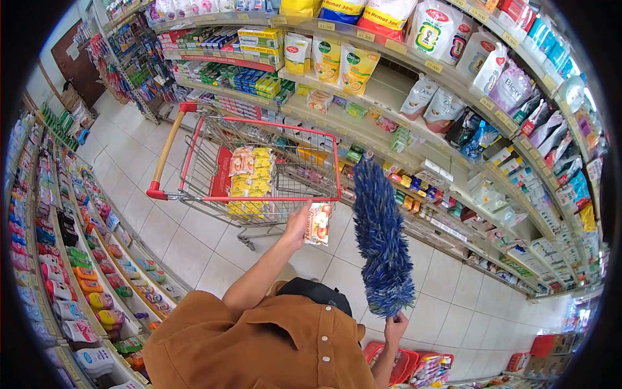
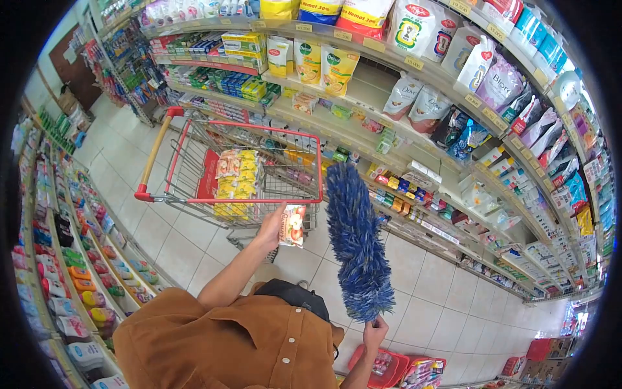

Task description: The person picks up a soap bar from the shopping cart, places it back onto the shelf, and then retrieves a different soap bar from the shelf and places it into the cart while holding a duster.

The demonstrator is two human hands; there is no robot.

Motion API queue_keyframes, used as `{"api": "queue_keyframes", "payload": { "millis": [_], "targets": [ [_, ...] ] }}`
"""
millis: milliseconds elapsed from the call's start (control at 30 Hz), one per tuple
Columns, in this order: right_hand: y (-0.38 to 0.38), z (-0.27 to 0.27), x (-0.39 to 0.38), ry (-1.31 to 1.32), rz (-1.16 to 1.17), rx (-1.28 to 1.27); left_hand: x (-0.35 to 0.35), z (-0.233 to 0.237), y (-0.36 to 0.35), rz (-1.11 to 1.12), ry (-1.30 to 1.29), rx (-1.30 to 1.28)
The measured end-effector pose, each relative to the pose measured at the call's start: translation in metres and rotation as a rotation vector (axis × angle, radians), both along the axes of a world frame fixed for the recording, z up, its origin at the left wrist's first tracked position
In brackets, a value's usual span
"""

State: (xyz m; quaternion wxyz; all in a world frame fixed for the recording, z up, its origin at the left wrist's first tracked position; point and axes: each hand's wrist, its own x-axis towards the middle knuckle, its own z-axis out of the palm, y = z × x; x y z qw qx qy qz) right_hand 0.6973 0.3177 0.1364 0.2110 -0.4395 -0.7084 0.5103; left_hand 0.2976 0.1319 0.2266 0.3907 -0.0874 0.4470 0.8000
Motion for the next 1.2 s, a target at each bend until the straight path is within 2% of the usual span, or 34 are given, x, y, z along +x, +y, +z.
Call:
{"api": "queue_keyframes", "payload": {
  "millis": [67,100,233,367,500,600,700,767,867,900,1000,1133,1167,1200],
  "targets": [
    [0.011,0.005,0.004,-0.002,0.053,0.059,-0.007,-0.004,-0.002,0.024,-0.144,0.04],
    [0.015,0.008,0.006,-0.003,0.078,0.089,-0.01,-0.006,-0.005,-0.05,-0.202,0.078],
    [0.024,0.059,-0.002,-0.121,0.111,0.148,-0.015,0.003,-0.007,-0.188,-0.189,0.216],
    [0.033,0.105,-0.007,-0.157,0.159,0.198,-0.013,0.008,-0.011,-0.214,-0.023,0.338],
    [0.06,0.118,0.006,-0.203,0.232,0.297,-0.014,0.014,-0.016,-0.223,-0.048,0.427],
    [0.054,0.157,-0.012,-0.25,0.231,0.329,-0.01,0.01,-0.014,-0.166,-0.078,0.564],
    [0.059,0.158,-0.017,-0.368,0.247,0.369,-0.006,0.008,-0.012,-0.052,-0.148,0.698],
    [0.05,0.172,-0.03,-0.45,0.282,0.494,-0.009,0.009,-0.012,-0.034,-0.155,0.702],
    [0.048,0.169,-0.037,-0.413,0.306,0.64,-0.011,0.019,-0.014,0.017,-0.166,0.614],
    [0.047,0.171,-0.039,-0.384,0.313,0.568,-0.011,0.023,-0.015,0.037,-0.169,0.567],
    [0.053,0.168,-0.035,-0.376,0.304,0.618,-0.016,0.016,-0.018,0.041,-0.149,0.518],
    [0.055,0.167,-0.036,-0.352,0.325,0.676,-0.019,0.013,-0.014,0.124,-0.252,0.44],
    [0.055,0.171,-0.035,-0.37,0.347,0.658,-0.023,0.002,-0.016,0.148,-0.347,0.346],
    [0.055,0.174,-0.036,-0.389,0.369,0.641,-0.024,-0.004,-0.016,0.156,-0.347,0.398]
  ]
}}
